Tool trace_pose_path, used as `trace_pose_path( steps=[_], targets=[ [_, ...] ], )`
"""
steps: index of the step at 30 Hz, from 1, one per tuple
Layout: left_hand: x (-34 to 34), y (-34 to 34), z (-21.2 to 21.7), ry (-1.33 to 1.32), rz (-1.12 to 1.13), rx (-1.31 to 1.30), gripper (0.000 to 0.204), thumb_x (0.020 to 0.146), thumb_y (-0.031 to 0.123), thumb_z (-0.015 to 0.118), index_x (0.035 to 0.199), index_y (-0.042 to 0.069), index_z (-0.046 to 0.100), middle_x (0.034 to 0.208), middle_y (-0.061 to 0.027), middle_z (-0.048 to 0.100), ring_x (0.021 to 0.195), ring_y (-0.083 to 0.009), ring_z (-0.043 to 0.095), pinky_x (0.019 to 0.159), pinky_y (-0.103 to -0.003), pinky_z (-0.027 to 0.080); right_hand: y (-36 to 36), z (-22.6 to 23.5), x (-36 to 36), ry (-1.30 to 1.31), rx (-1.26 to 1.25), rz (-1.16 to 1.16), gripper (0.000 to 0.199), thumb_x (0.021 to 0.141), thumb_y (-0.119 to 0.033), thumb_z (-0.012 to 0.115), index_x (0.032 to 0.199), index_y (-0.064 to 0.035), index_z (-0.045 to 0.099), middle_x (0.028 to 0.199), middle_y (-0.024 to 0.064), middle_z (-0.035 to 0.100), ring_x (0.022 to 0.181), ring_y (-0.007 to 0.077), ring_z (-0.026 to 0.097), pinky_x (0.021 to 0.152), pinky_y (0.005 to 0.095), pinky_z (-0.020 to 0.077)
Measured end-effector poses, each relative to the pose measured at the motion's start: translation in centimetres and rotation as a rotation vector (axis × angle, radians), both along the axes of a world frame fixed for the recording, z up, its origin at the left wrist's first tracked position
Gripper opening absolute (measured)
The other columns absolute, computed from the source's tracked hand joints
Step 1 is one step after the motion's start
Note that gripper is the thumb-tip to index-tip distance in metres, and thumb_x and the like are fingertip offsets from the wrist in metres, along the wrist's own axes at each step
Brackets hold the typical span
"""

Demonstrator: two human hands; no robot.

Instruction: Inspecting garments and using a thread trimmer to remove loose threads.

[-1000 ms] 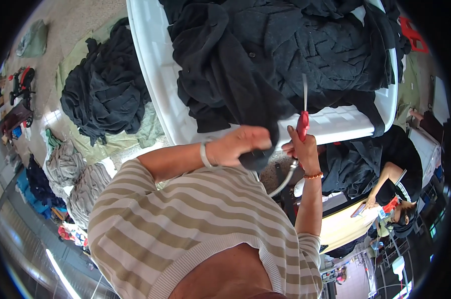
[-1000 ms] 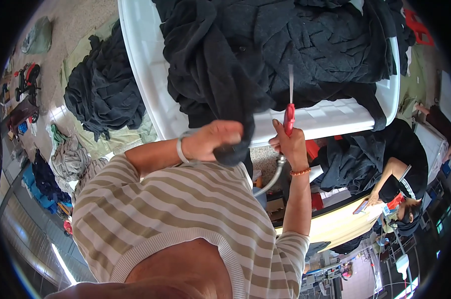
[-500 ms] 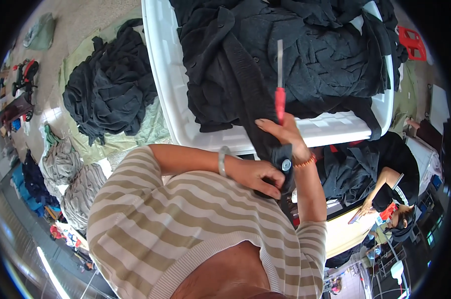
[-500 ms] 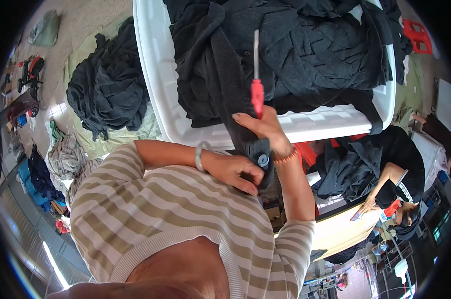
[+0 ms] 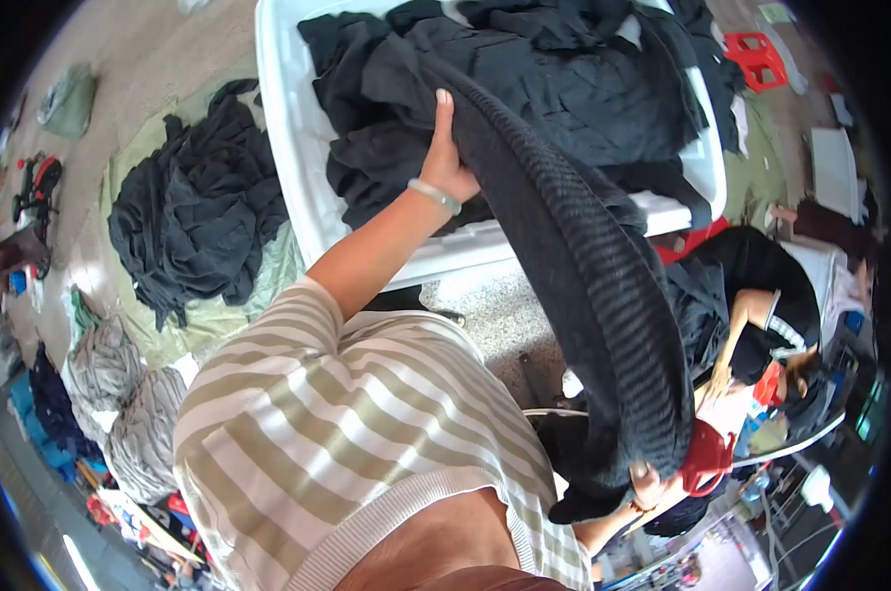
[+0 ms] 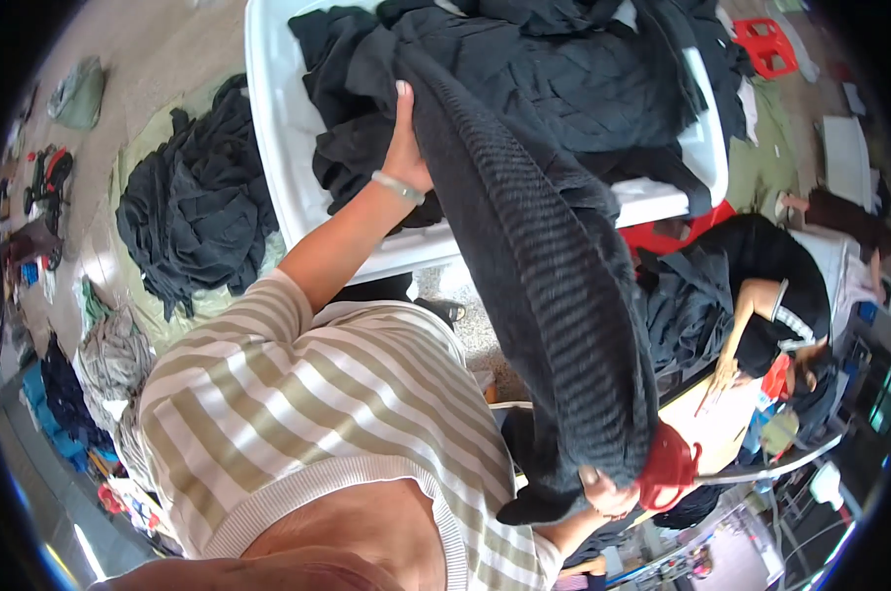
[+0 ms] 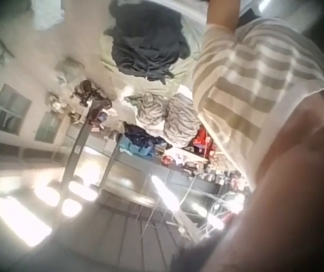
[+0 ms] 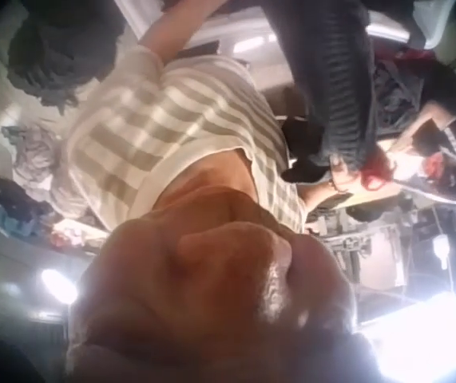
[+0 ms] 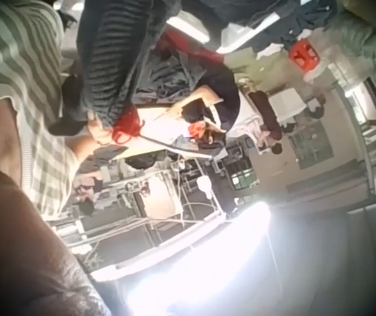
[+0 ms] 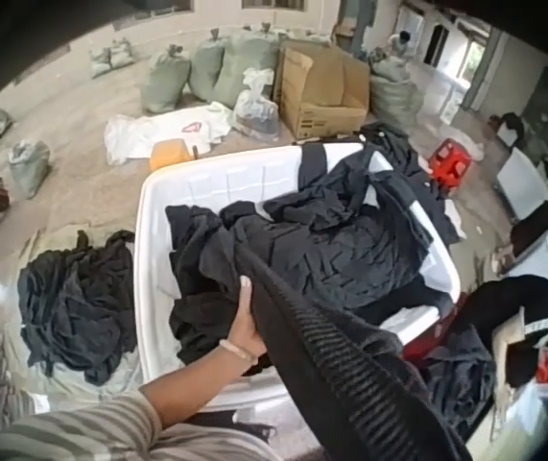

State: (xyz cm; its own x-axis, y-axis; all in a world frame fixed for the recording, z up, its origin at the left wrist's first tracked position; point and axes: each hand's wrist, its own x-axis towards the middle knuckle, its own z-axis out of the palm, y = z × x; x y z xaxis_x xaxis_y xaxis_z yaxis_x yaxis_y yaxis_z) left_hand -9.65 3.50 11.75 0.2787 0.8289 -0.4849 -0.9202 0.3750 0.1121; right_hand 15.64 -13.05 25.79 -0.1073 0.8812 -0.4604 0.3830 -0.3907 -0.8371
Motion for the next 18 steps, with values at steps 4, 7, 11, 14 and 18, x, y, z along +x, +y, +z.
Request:
trace_pose_path(
  steps=[4, 7, 11, 14, 18],
  targets=[
    [5.3, 0.4, 1.9, 0.043, -0.065, 0.110, 0.037, 0.087, 0.035, 0.064, 0.104, 0.002, 0.065, 0.106, -0.0104, 0.068, 0.099, -0.0261, 0.063, 0.090, -0.039, 0.049, -9.4, 2.6, 4.0, -0.043, 0.160, -0.217, 0.080, 0.076, -0.013, 0.073, 0.141, -0.0050, 0.028, 0.136, 0.0083, 0.044, 0.122, 0.0190, 0.046, 0.103, 0.0321, 0.0370],
    [7.7, -4.5, 8.1, 0.232, -0.189, 0.352, 0.021, 0.086, 0.019, 0.067, 0.103, 0.006, 0.067, 0.106, -0.0068, 0.068, 0.101, -0.0204, 0.062, 0.091, -0.035, 0.048, -20.3, 2.9, 5.8, -0.098, 0.279, -0.527, 0.087, 0.075, -0.010, 0.073, 0.147, -0.0062, 0.022, 0.140, 0.0085, 0.040, 0.124, 0.0191, 0.044, 0.105, 0.0319, 0.0352],
    [16.6, -13.1, 13.8, 0.318, -0.597, 0.679, 0.033, 0.089, 0.010, 0.060, 0.120, -0.002, 0.058, 0.121, -0.0099, 0.059, 0.113, -0.0225, 0.056, 0.103, -0.037, 0.041, -33.6, 5.1, 4.3, -0.099, 0.271, -1.064, 0.038, 0.074, -0.014, 0.076, 0.104, 0.0011, 0.058, 0.095, 0.0001, 0.056, 0.087, 0.0075, 0.048, 0.078, 0.0255, 0.0433],
    [23.4, -23.0, 18.6, 0.264, -0.928, 1.107, 0.034, 0.085, -0.002, 0.060, 0.119, -0.004, 0.058, 0.119, -0.0093, 0.060, 0.110, -0.0196, 0.057, 0.100, -0.034, 0.042, -39.8, 3.5, 3.8, 0.065, 0.310, -1.294, 0.023, 0.081, -0.016, 0.072, 0.094, -0.0004, 0.062, 0.081, -0.0060, 0.055, 0.074, 0.0031, 0.046, 0.065, 0.0207, 0.0397],
    [31.8, -36.1, 23.3, 0.030, -1.378, 1.592, 0.035, 0.081, -0.003, 0.067, 0.115, -0.005, 0.061, 0.114, -0.0084, 0.063, 0.101, -0.0156, 0.061, 0.092, -0.029, 0.047, -48.2, 4.0, 1.6, -0.057, 0.468, -1.633, 0.015, 0.081, -0.015, 0.072, 0.080, -0.0052, 0.060, 0.073, -0.0089, 0.050, 0.064, 0.0012, 0.041, 0.056, 0.0200, 0.0332]
  ],
)
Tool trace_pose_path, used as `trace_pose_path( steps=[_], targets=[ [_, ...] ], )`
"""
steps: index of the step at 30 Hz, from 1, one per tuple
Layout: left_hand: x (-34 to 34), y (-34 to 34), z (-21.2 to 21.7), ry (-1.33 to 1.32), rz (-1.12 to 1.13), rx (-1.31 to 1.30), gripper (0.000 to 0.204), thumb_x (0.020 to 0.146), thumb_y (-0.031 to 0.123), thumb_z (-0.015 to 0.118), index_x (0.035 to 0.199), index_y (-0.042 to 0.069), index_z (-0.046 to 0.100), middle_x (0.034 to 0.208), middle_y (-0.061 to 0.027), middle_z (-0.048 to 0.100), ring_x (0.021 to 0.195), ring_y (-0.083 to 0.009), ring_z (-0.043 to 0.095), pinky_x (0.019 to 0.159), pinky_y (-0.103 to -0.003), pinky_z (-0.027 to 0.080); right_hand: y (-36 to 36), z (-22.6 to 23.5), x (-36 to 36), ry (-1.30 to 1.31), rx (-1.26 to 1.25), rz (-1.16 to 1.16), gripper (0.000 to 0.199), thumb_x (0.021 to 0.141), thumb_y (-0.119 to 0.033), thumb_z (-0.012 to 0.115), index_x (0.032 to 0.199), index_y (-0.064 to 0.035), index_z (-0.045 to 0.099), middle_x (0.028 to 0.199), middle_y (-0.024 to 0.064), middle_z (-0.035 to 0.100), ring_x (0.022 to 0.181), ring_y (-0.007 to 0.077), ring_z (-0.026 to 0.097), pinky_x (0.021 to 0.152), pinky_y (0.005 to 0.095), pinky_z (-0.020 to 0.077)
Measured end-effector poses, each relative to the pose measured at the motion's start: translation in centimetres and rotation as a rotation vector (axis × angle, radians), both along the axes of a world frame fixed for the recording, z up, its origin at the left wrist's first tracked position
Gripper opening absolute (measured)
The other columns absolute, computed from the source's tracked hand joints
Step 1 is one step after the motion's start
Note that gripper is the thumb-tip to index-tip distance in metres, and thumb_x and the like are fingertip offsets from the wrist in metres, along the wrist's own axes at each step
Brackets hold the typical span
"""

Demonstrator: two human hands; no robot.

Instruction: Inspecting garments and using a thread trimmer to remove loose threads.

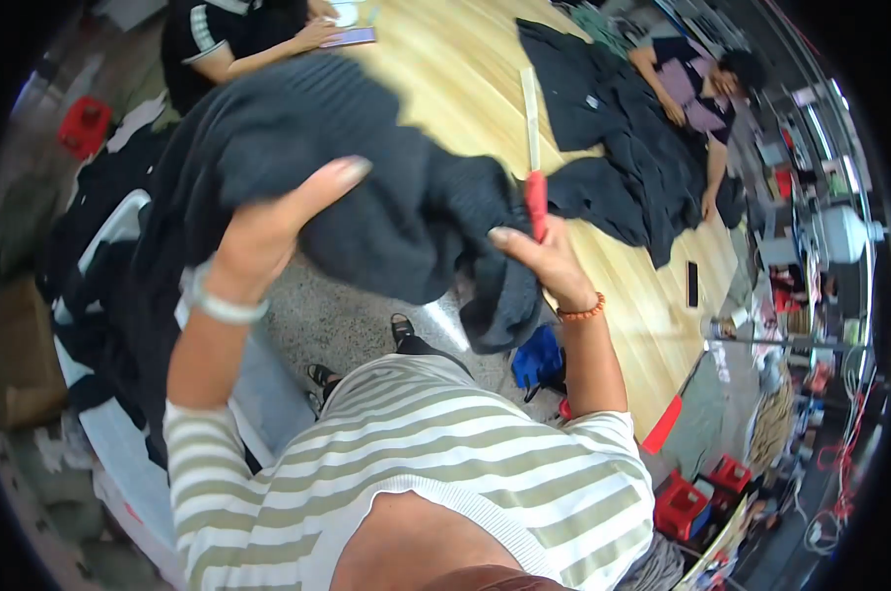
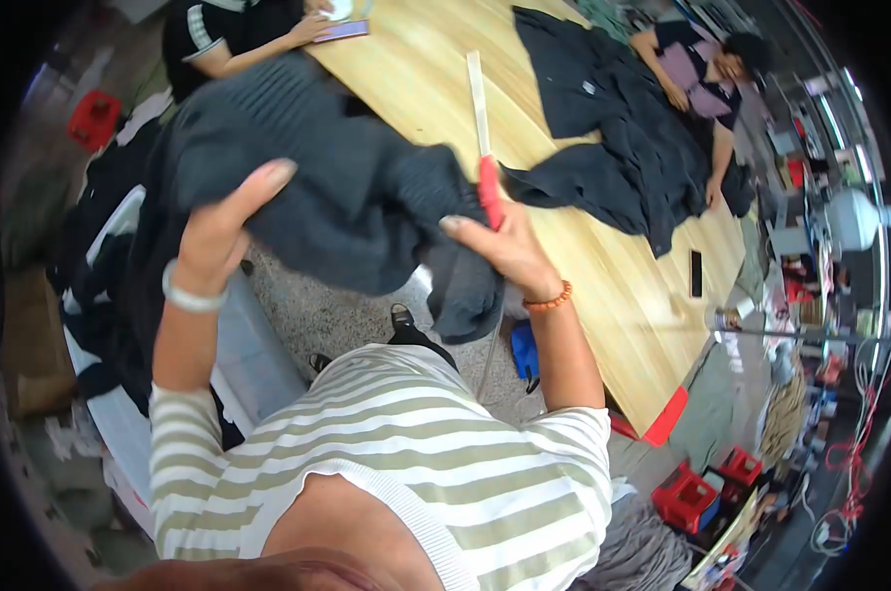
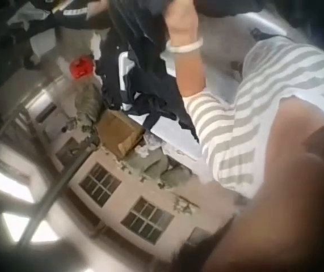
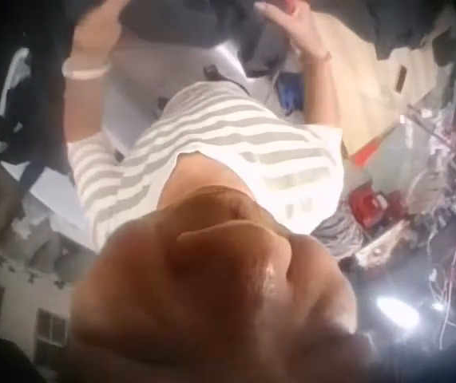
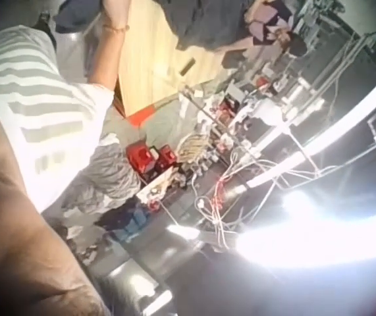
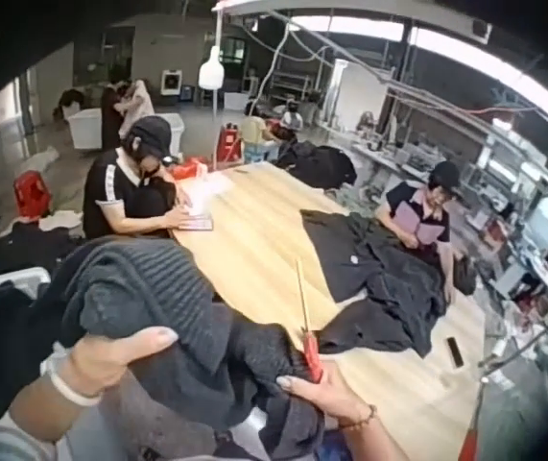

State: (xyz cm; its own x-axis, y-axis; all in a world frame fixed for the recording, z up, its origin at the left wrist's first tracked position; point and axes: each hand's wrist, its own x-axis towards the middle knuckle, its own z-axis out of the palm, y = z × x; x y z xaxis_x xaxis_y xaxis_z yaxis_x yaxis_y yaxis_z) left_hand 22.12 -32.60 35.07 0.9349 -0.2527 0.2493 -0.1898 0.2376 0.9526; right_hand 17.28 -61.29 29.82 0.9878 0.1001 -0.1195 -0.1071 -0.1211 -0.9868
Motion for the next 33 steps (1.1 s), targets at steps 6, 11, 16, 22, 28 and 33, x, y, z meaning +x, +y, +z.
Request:
trace_pose_path(
  steps=[6, 11, 16, 22, 28, 33],
  targets=[
    [13.5, -17.9, 7.2, 0.053, -0.474, -0.203, 0.056, 0.082, 0.031, 0.075, 0.121, -0.005, 0.055, 0.114, -0.0091, 0.060, 0.100, -0.0181, 0.058, 0.084, -0.030, 0.048, -14.9, 1.6, 4.1, -0.334, -0.360, -0.547, 0.034, 0.088, -0.039, 0.065, 0.085, -0.0056, 0.063, 0.079, -0.0050, 0.056, 0.071, 0.0050, 0.050, 0.066, 0.0221, 0.0399],
    [15.6, -23.5, 2.0, 0.346, 0.101, -0.051, 0.040, 0.088, 0.033, 0.064, 0.107, -0.002, 0.061, 0.106, -0.0072, 0.064, 0.099, -0.0179, 0.060, 0.089, -0.028, 0.046, -23.1, 0.1, 7.7, -0.129, -1.370, -0.761, 0.075, 0.074, -0.068, 0.063, 0.061, 0.0055, 0.062, 0.059, 0.0190, 0.061, 0.061, 0.0306, 0.065, 0.052, 0.0399, 0.0455],
    [10.0, -7.9, -18.0, 0.125, -0.230, 0.303, 0.045, 0.087, 0.029, 0.069, 0.120, -0.001, 0.060, 0.116, -0.0097, 0.065, 0.108, -0.0146, 0.059, 0.095, -0.030, 0.046, -18.2, -9.5, 5.6, 0.247, -1.328, -0.259, 0.047, 0.087, -0.041, 0.060, 0.081, 0.0055, 0.063, 0.076, 0.0277, 0.064, 0.079, 0.0395, 0.066, 0.066, 0.0487, 0.0494],
    [-8.2, 13.2, -28.0, 0.488, 0.807, 0.443, 0.032, 0.082, 0.026, 0.068, 0.106, 0.005, 0.067, 0.093, -0.0109, 0.070, 0.086, -0.0172, 0.065, 0.077, -0.031, 0.052, 0.8, -17.6, 4.1, 0.034, -1.234, 0.485, 0.036, 0.090, -0.036, 0.056, 0.082, -0.0020, 0.066, 0.075, 0.0248, 0.063, 0.072, 0.0450, 0.061, 0.063, 0.0516, 0.0469],
    [-32.1, 29.9, -31.7, 0.647, 1.592, 0.503, 0.030, 0.082, 0.022, 0.069, 0.105, 0.003, 0.066, 0.090, -0.0141, 0.069, 0.082, -0.0245, 0.068, 0.078, -0.033, 0.052, 23.7, -15.9, 3.7, -0.387, -1.041, 0.987, 0.035, 0.091, -0.034, 0.058, 0.089, 0.0002, 0.061, 0.073, 0.0263, 0.062, 0.076, 0.0448, 0.061, 0.064, 0.0499, 0.0473],
    [-41.0, 31.4, -35.4, 1.074, 1.536, 1.081, 0.058, 0.079, 0.028, 0.072, 0.128, 0.008, 0.051, 0.126, -0.0163, 0.053, 0.117, -0.0352, 0.050, 0.096, -0.043, 0.043, 36.6, -15.8, 0.3, -0.703, -0.739, 1.217, 0.023, 0.086, -0.018, 0.063, 0.093, 0.0020, 0.054, 0.086, 0.0270, 0.059, 0.081, 0.0455, 0.058, 0.069, 0.0495, 0.0465]
  ],
)
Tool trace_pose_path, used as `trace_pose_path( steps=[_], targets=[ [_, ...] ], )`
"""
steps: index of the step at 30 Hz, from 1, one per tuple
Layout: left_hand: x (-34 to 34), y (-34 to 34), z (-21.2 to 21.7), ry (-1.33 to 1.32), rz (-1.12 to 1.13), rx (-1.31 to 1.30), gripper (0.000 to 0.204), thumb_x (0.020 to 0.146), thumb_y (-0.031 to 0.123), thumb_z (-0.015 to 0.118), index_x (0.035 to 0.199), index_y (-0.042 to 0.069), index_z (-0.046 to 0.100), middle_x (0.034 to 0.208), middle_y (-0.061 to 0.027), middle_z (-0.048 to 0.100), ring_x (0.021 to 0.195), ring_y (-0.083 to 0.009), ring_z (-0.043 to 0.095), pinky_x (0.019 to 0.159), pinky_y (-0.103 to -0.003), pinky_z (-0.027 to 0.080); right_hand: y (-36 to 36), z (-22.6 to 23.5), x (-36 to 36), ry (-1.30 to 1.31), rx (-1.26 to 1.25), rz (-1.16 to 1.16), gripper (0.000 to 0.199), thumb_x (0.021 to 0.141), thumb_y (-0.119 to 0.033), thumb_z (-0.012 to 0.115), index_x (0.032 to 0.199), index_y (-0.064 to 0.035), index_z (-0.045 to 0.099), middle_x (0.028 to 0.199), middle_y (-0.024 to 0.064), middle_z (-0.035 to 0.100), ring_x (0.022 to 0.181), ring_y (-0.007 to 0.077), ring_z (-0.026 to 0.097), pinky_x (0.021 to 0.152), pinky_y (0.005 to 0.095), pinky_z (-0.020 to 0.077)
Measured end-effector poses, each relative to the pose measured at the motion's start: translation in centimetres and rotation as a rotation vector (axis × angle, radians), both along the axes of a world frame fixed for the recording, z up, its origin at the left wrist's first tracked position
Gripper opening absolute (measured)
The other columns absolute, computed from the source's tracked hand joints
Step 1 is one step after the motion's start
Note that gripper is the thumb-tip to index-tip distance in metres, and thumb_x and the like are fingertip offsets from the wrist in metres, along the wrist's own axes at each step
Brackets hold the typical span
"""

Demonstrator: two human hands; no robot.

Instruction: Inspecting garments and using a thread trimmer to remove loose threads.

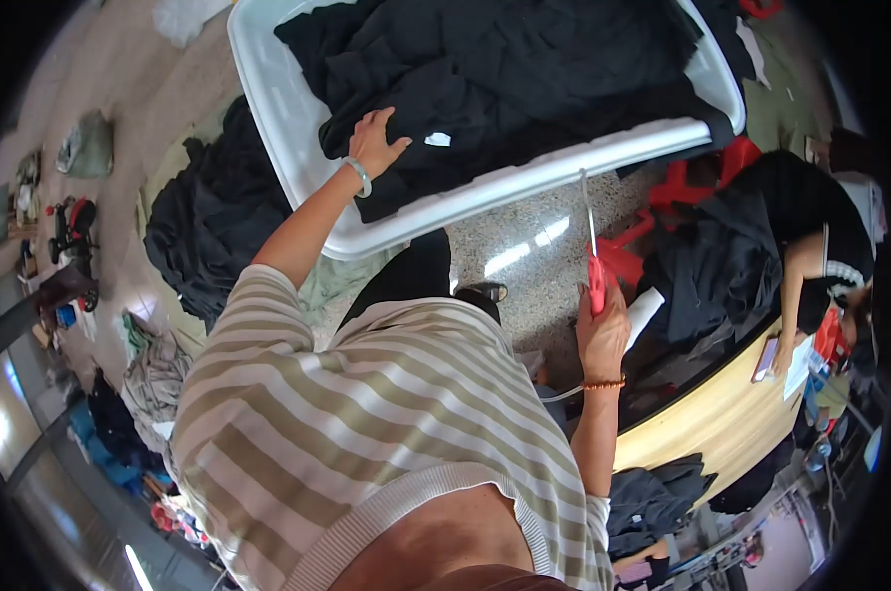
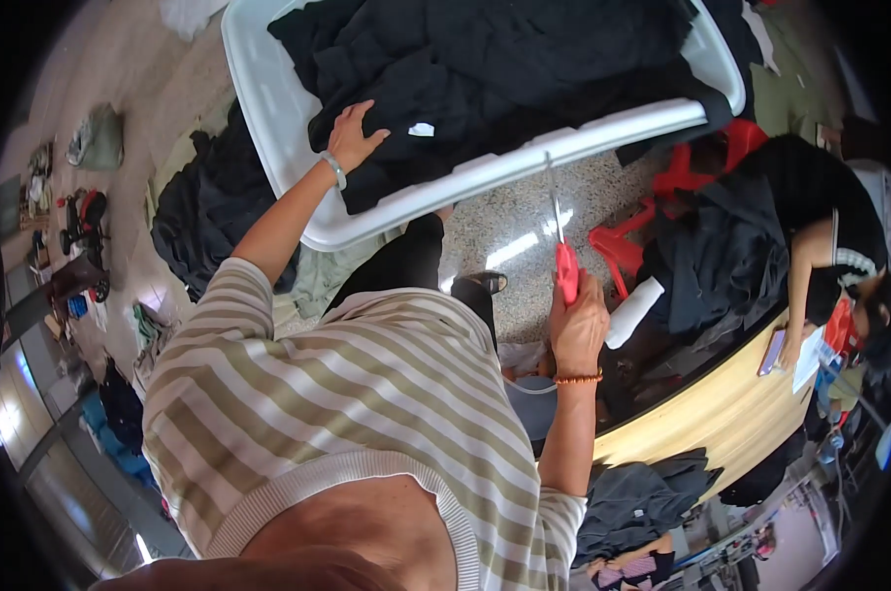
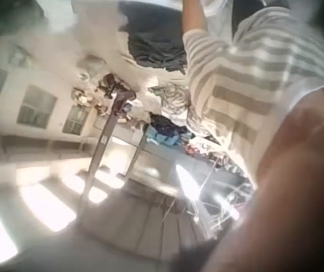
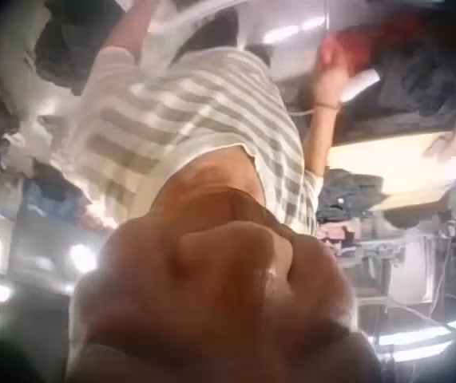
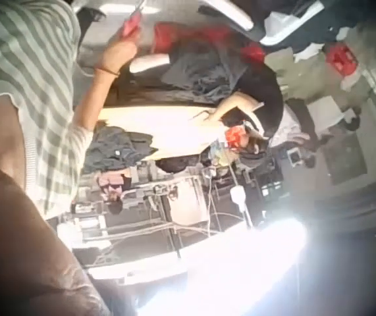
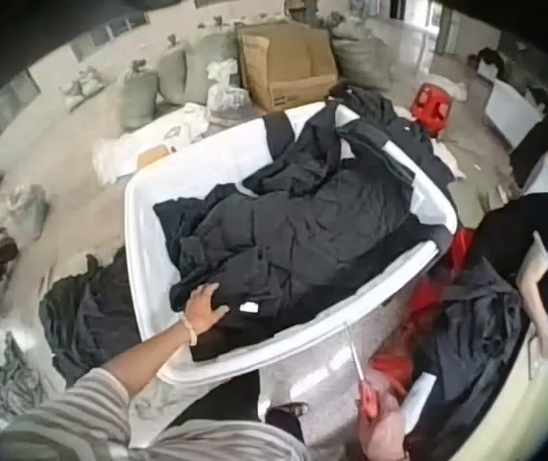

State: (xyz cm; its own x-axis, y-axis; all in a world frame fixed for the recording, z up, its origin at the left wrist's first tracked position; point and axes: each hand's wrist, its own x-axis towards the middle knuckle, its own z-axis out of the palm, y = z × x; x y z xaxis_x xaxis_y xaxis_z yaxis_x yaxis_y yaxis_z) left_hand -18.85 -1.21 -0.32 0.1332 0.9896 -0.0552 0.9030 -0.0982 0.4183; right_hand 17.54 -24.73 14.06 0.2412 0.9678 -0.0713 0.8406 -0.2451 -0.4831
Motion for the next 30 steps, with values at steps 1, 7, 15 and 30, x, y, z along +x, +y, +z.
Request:
trace_pose_path(
  steps=[1, 7, 15, 30],
  targets=[
    [-0.7, 0.7, -1.4, -0.064, 0.033, -0.056, 0.065, 0.078, 0.029, 0.073, 0.133, 0.010, 0.045, 0.134, -0.0167, 0.046, 0.122, -0.0372, 0.044, 0.098, -0.045, 0.041, 2.2, 0.4, -1.0, 0.013, -0.034, 0.026, 0.021, 0.085, -0.015, 0.063, 0.094, 0.0018, 0.054, 0.088, 0.0258, 0.058, 0.084, 0.0449, 0.057, 0.071, 0.0491, 0.0461],
    [2.3, 5.3, -2.4, -0.104, -0.173, 0.141, 0.073, 0.077, 0.032, 0.075, 0.139, 0.012, 0.041, 0.136, -0.0179, 0.044, 0.122, -0.0372, 0.044, 0.100, -0.044, 0.039, 10.9, -0.1, -7.4, 0.058, -0.071, 0.100, 0.024, 0.084, -0.010, 0.063, 0.102, -0.0001, 0.051, 0.088, 0.0211, 0.059, 0.084, 0.0426, 0.058, 0.072, 0.0503, 0.0463],
    [1.9, 10.7, -8.1, -0.409, -0.069, -0.284, 0.058, 0.072, 0.026, 0.078, 0.122, 0.009, 0.055, 0.092, -0.0119, 0.064, 0.084, -0.0274, 0.063, 0.076, -0.036, 0.049, 16.5, -2.9, -10.6, -0.050, -0.321, 0.350, 0.021, 0.086, -0.014, 0.060, 0.101, -0.0042, 0.049, 0.084, 0.0205, 0.066, 0.074, 0.0402, 0.065, 0.066, 0.0490, 0.0500],
    [-5.4, -0.4, -8.5, -0.132, 0.564, 0.272, 0.075, 0.072, 0.022, 0.080, 0.135, 0.005, 0.043, 0.124, -0.0167, 0.053, 0.111, -0.0327, 0.052, 0.098, -0.037, 0.039, 20.0, -2.5, -11.2, 0.249, -0.515, 0.540, 0.026, 0.088, -0.022, 0.060, 0.100, -0.0017, 0.050, 0.075, 0.0253, 0.062, 0.073, 0.0463, 0.061, 0.065, 0.0515, 0.0489]
  ],
)
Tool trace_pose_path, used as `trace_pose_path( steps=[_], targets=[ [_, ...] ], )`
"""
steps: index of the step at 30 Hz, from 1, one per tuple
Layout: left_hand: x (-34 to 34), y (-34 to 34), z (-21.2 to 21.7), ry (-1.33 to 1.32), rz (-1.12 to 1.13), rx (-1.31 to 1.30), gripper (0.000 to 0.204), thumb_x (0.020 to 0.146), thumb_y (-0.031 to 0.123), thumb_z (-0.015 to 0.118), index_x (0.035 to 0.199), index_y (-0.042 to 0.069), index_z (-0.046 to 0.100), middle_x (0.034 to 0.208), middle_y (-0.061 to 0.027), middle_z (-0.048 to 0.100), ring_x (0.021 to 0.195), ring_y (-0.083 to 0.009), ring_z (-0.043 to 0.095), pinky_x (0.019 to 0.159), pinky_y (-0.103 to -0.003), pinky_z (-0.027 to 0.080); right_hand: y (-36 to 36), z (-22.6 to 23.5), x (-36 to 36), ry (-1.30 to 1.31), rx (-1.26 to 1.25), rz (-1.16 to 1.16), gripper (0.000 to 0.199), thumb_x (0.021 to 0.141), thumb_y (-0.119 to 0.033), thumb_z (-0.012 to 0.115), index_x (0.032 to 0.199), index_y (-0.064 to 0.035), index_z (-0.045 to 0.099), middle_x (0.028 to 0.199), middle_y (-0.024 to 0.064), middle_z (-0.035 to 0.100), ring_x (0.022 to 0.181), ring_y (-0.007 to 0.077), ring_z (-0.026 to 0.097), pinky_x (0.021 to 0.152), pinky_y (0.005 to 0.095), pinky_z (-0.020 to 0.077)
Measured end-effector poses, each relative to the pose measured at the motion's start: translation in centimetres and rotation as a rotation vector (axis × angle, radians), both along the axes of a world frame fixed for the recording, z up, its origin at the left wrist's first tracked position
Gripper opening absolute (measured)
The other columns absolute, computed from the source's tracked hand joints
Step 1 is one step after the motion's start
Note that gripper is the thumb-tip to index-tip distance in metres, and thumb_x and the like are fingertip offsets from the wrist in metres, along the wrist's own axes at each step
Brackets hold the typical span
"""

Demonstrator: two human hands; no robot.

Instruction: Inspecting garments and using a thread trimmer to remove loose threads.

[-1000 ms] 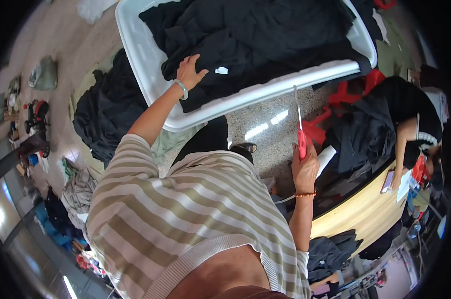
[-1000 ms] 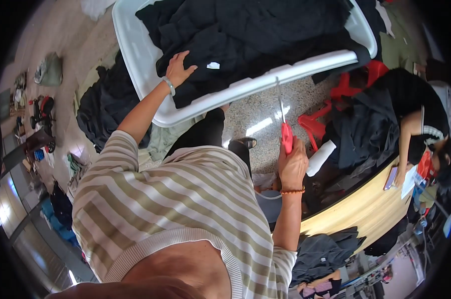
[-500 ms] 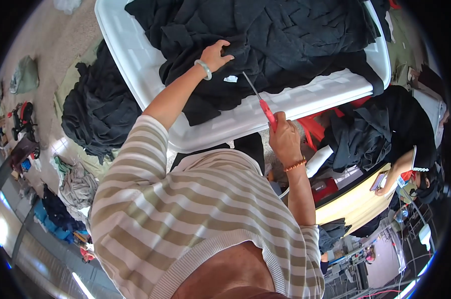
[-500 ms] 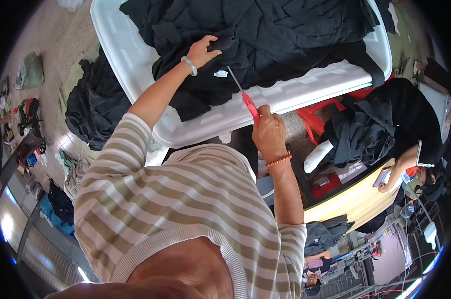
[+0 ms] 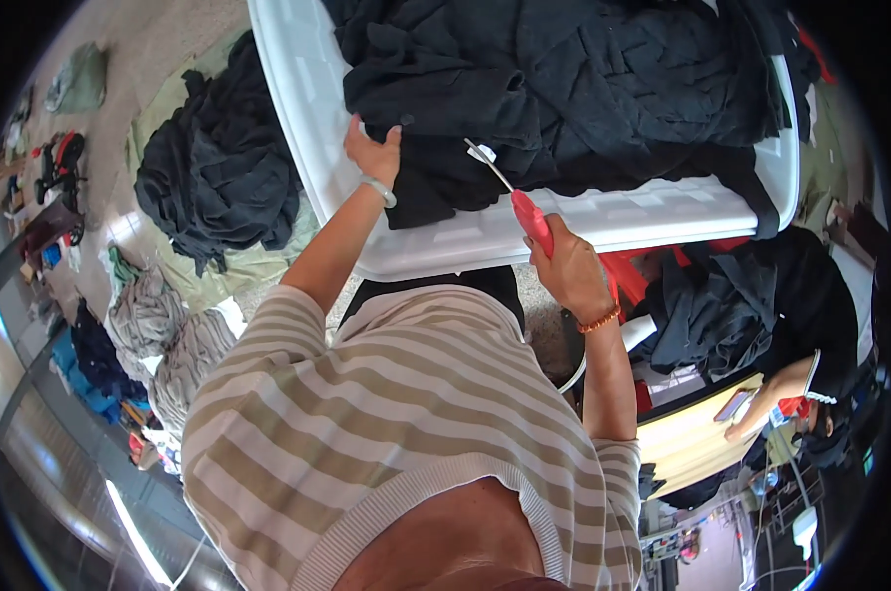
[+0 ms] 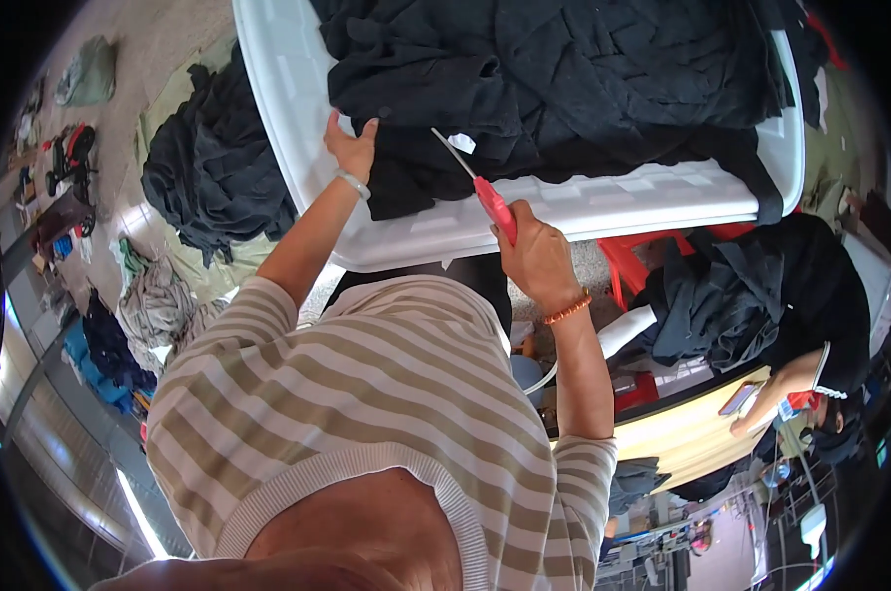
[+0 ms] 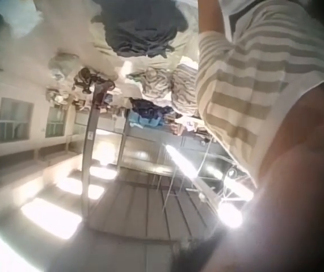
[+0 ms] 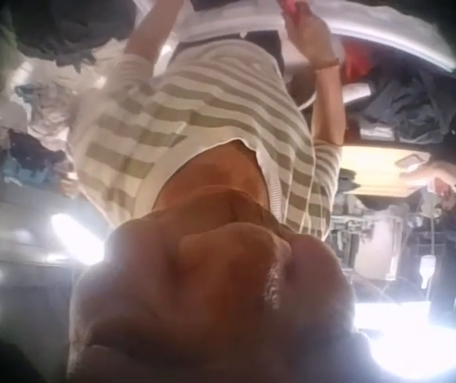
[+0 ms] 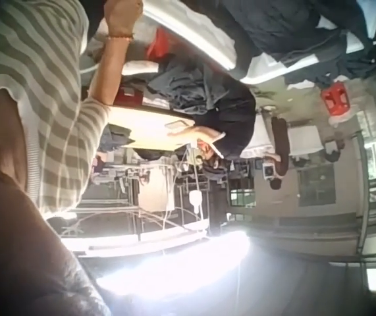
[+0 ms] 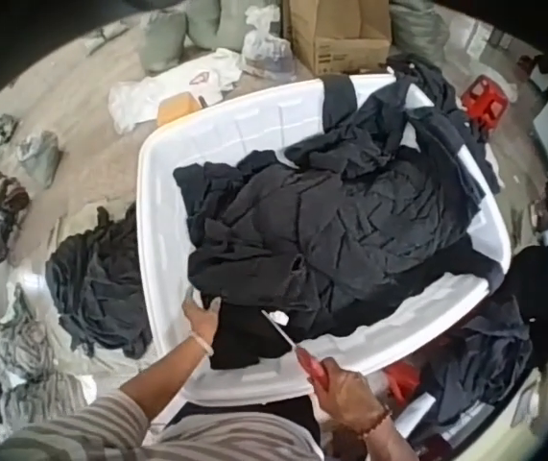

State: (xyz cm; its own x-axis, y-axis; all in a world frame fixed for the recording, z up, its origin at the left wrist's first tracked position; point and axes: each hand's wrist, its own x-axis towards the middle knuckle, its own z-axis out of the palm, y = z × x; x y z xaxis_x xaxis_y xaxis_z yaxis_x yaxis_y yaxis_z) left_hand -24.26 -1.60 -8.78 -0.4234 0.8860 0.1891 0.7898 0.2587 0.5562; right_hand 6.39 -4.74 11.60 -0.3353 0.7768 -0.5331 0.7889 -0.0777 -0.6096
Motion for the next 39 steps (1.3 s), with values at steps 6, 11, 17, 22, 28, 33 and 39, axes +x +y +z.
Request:
trace_pose_path(
  steps=[6, 11, 17, 22, 28, 33, 39],
  targets=[
    [-0.3, 4.2, -1.0, -1.206, 0.962, -0.076, 0.089, 0.070, 0.027, 0.083, 0.139, 0.003, 0.033, 0.129, -0.0160, 0.048, 0.106, -0.0264, 0.055, 0.073, -0.039, 0.049, -1.2, 0.3, -0.5, -0.035, 0.056, 0.044, 0.024, 0.088, -0.019, 0.061, 0.103, -0.0045, 0.048, 0.075, 0.0252, 0.062, 0.074, 0.0465, 0.061, 0.063, 0.0522, 0.0484],
    [-4.1, 6.9, -2.7, -1.462, 0.887, 0.019, 0.037, 0.076, 0.016, 0.077, 0.108, 0.005, 0.061, 0.093, -0.0068, 0.065, 0.076, -0.0206, 0.061, 0.068, -0.036, 0.048, -0.7, 0.9, -0.8, -0.015, 0.087, 0.083, 0.024, 0.088, -0.018, 0.061, 0.102, -0.0039, 0.048, 0.073, 0.0243, 0.062, 0.071, 0.0460, 0.061, 0.062, 0.0514, 0.0485],
    [3.8, 2.8, 6.2, -0.787, -0.364, -0.166, 0.023, 0.083, 0.014, 0.070, 0.097, -0.002, 0.060, 0.085, -0.0035, 0.065, 0.077, -0.0071, 0.056, 0.071, -0.026, 0.049, 0.4, 2.7, -0.3, -0.067, 0.133, 0.091, 0.027, 0.088, -0.024, 0.061, 0.101, -0.0018, 0.050, 0.070, 0.0246, 0.062, 0.067, 0.0448, 0.061, 0.061, 0.0503, 0.0487],
    [6.8, -1.6, 6.8, -0.605, -0.532, -0.362, 0.027, 0.081, 0.018, 0.071, 0.091, -0.002, 0.057, 0.070, -0.0212, 0.059, 0.064, -0.0363, 0.060, 0.057, -0.036, 0.045, 2.0, 2.2, -0.6, -0.109, 0.176, 0.185, 0.029, 0.089, -0.028, 0.059, 0.098, -0.0012, 0.052, 0.073, 0.0242, 0.063, 0.071, 0.0442, 0.063, 0.065, 0.0498, 0.0499],
    [7.1, -2.2, 6.5, -0.476, -0.651, -0.368, 0.027, 0.084, 0.020, 0.068, 0.095, -0.001, 0.056, 0.072, -0.0208, 0.057, 0.063, -0.0332, 0.058, 0.058, -0.035, 0.045, 1.6, 2.5, 0.3, -0.194, 0.034, 0.307, 0.031, 0.089, -0.030, 0.059, 0.099, -0.0011, 0.052, 0.076, 0.0238, 0.064, 0.075, 0.0433, 0.063, 0.068, 0.0498, 0.0496],
    [5.8, -3.4, 3.6, -0.832, -0.464, -0.384, 0.034, 0.087, 0.016, 0.066, 0.113, -0.001, 0.054, 0.071, -0.0106, 0.057, 0.062, -0.0151, 0.054, 0.059, -0.029, 0.044, 1.5, 2.0, 1.8, -0.213, 0.025, 0.274, 0.028, 0.090, -0.028, 0.057, 0.099, -0.0013, 0.052, 0.074, 0.0220, 0.065, 0.074, 0.0420, 0.064, 0.067, 0.0490, 0.0495],
    [10.6, -1.2, 11.8, -1.097, -0.606, -0.332, 0.043, 0.089, 0.010, 0.064, 0.128, 0.000, 0.048, 0.081, -0.0035, 0.060, 0.074, -0.0070, 0.055, 0.067, -0.024, 0.047, 11.7, -4.0, 5.2, -0.176, 0.386, -0.183, 0.026, 0.092, -0.028, 0.056, 0.096, -0.0024, 0.054, 0.068, 0.0129, 0.065, 0.062, 0.0303, 0.066, 0.060, 0.0399, 0.0504]
  ],
)
